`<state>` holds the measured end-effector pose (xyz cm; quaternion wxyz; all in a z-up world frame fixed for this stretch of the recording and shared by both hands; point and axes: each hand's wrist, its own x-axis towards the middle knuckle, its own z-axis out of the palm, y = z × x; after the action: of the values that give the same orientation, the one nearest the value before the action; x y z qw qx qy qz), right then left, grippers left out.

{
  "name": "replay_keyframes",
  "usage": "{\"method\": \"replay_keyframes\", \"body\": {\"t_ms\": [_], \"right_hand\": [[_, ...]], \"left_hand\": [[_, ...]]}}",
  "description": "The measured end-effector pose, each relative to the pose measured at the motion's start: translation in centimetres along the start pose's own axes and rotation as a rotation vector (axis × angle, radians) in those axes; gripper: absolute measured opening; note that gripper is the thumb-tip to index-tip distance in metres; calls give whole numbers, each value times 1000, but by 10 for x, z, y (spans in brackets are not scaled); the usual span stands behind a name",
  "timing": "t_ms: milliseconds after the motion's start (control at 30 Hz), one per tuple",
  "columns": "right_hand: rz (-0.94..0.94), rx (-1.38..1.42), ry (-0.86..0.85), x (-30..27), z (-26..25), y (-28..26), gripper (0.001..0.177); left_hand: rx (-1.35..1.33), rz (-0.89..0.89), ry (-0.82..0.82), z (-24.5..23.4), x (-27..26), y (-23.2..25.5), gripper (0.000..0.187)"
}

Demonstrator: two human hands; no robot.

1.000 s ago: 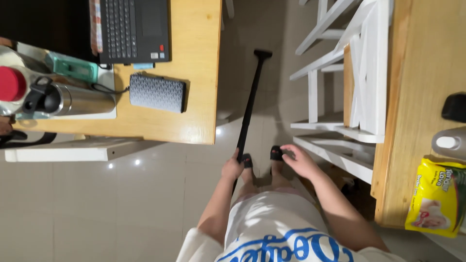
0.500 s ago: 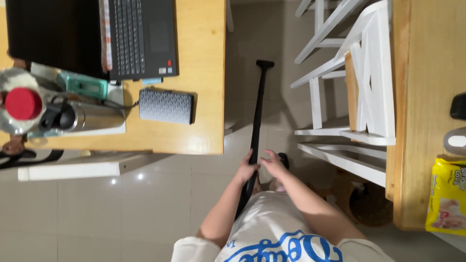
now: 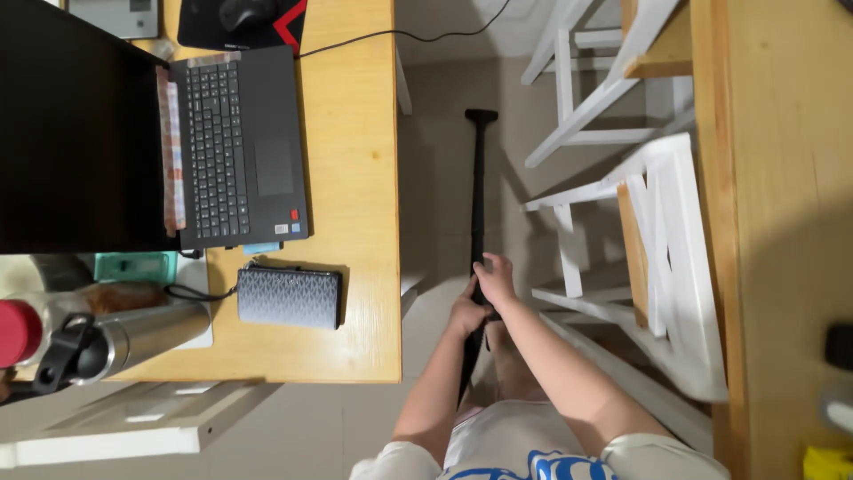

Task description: Vacuuming the floor around furniture and under a table.

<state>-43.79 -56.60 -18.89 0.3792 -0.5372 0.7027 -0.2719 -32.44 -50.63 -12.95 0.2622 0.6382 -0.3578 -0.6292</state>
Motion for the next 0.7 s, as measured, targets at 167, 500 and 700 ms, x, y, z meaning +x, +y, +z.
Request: {"method": "replay_keyframes", "body": {"t_ms": [167,500,700], "right_hand": [[68,22,71,40,-1,1,44],[-111,-21,140,93,-55,6,39],[84,180,55,83,-61,-42,39]], "left_hand": [[89,-130,30,-14,49,67,100],[119,131,124,1,202,-25,80],[84,-259,14,-16,-1,38,70]]}}
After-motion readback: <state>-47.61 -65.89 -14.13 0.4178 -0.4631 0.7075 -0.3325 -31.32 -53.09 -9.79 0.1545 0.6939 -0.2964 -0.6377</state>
